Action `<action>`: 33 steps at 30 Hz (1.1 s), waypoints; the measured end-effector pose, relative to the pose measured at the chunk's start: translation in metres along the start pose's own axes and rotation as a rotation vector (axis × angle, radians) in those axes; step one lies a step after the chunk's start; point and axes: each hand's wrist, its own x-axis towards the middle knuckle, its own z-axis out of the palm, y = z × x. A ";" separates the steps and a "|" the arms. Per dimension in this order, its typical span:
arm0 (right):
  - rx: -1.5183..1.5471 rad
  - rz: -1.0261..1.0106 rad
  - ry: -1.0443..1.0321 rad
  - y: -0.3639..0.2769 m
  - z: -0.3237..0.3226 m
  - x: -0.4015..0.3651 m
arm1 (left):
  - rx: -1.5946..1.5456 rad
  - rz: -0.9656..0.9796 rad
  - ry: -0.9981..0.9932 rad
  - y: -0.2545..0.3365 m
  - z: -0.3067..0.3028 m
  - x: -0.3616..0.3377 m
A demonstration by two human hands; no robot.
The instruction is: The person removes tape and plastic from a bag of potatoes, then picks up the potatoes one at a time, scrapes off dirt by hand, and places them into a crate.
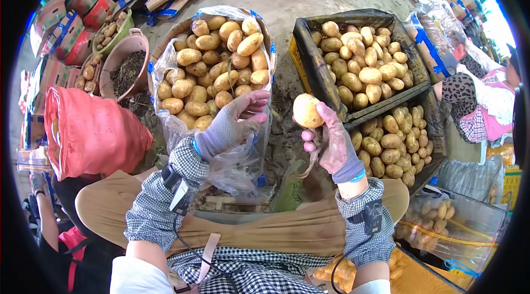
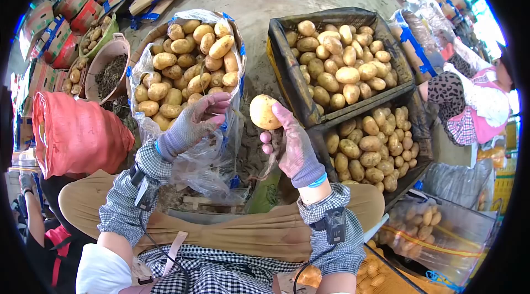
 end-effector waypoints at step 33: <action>-0.338 -1.306 0.563 -0.003 -0.072 -0.343 | -1.092 0.137 -0.090 -0.034 -0.072 -0.002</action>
